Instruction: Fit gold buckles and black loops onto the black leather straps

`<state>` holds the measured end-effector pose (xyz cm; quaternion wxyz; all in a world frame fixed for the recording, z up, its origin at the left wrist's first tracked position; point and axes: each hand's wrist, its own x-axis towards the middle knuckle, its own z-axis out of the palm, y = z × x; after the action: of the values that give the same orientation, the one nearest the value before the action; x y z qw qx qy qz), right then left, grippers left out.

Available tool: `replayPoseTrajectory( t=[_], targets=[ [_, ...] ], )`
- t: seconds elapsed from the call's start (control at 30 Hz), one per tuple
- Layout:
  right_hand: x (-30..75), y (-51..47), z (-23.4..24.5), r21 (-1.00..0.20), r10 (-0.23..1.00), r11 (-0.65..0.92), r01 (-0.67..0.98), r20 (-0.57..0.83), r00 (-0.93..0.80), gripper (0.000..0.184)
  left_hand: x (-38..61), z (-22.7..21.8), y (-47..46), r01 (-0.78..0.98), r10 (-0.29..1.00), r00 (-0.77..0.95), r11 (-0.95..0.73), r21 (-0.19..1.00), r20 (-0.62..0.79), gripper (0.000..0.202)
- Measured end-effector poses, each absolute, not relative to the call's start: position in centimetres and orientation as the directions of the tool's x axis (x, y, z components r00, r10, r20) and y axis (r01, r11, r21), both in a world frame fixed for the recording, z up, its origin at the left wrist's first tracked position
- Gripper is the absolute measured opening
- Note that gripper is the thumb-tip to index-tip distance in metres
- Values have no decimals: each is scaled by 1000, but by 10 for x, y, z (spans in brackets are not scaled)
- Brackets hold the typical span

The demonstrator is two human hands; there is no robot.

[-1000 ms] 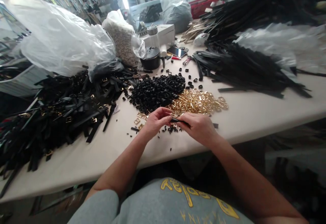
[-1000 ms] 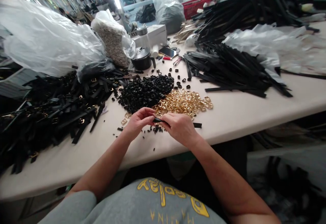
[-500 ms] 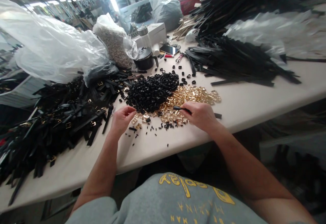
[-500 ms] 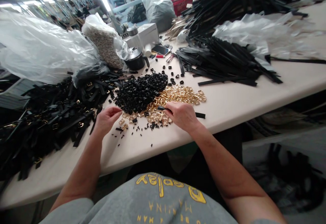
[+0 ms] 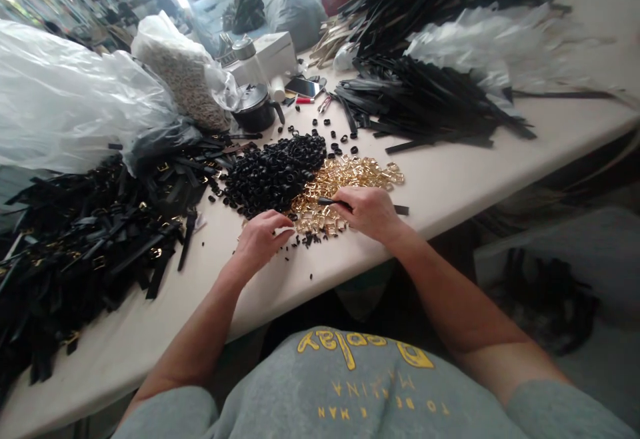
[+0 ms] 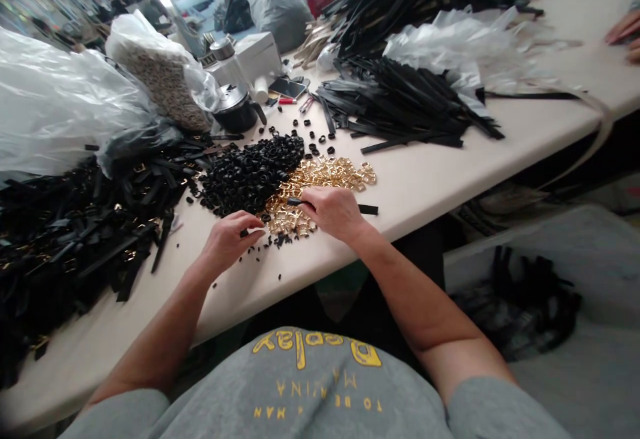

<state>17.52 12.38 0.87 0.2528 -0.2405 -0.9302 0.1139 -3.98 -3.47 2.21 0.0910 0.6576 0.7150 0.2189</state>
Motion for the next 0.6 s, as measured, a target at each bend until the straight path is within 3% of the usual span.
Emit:
replayPoseTrajectory(
  t=[0.3,0.6],
  targets=[
    [176,126,10,-330,520,849,412,394,-758,18,-22,17,-11,950,990,-6,-38,309,140,14],
    [174,124,6,-321,509,857,404,404,-760,17,-29,2,-12,968,973,-66,9,252,220,17]
  ],
)
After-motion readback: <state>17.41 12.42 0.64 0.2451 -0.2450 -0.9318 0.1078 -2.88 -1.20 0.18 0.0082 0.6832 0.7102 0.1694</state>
